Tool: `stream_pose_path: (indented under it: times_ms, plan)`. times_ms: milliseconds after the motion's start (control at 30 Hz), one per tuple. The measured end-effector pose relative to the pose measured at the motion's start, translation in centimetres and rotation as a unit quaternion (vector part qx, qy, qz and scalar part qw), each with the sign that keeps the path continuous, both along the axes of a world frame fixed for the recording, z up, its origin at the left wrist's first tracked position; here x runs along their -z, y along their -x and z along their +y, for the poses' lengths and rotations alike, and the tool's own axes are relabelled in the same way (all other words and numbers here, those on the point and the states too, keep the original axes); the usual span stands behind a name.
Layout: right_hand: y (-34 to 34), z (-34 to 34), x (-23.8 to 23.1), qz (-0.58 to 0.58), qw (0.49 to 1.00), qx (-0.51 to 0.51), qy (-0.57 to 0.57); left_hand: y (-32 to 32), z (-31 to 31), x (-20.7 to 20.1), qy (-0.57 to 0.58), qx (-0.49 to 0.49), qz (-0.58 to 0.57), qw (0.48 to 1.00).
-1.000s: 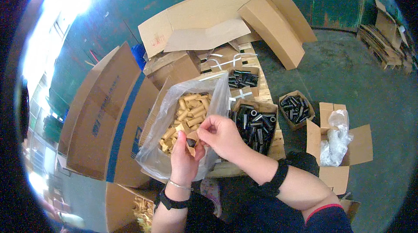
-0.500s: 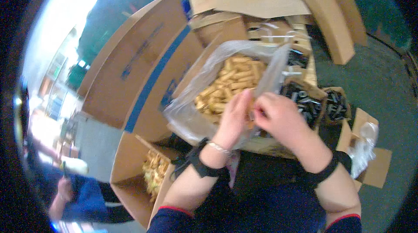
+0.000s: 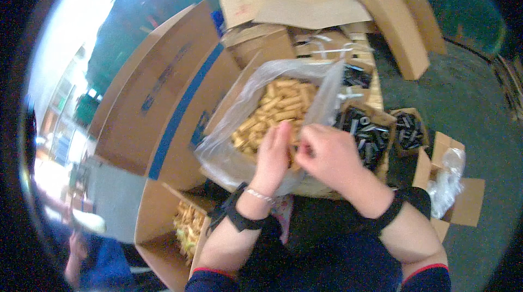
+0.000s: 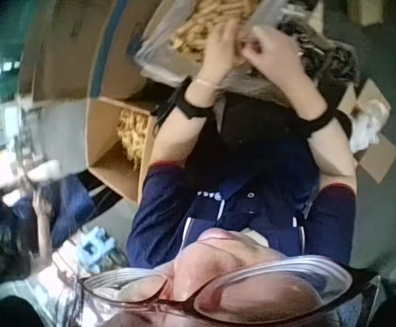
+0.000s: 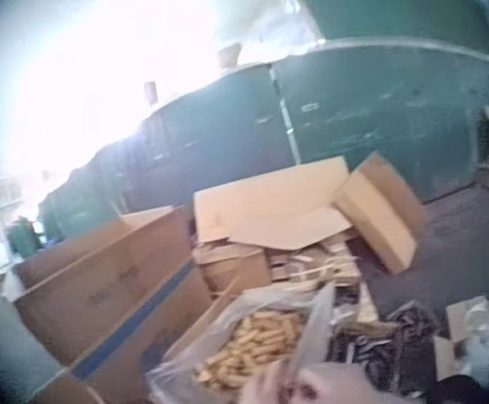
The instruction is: The person unwraps small black cylinders from brown paper by hand, placing the cylinders into a small cardboard box and the discarded wrappers into a larger one. They occasionally move plastic packaging aside to reach more wrapped items in the bin.
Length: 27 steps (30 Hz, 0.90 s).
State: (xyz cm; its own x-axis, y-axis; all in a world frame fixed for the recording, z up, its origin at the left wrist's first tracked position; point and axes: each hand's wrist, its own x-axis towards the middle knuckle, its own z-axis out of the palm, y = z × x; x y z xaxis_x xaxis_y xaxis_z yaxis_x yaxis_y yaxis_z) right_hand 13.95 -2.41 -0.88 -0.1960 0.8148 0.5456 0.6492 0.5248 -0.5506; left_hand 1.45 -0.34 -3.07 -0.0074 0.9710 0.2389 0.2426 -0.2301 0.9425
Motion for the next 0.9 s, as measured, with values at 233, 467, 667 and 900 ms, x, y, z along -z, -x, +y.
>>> stream_pose_path:
  times_ms: [233,467,667,900]
  plan:
    - [0.3,0.7,0.2,0.230,0.965,-0.003,0.130,0.2,-0.8,-1.5,0.119,0.063,-0.198,0.971]
    - [-1.6,1.2,-0.4,0.293,0.921,-0.142,0.213,0.1,-1.5,-2.3,0.157,0.120,-0.309,0.930]
    - [-2.0,0.9,-0.3,0.051,0.992,-0.114,0.037,0.2,-1.2,-0.9,0.179,0.147,-0.264,0.936]
    - [-1.5,0.3,-0.7,0.058,0.997,-0.030,-0.043,0.2,-1.5,-1.9,0.183,0.221,-0.207,0.935]
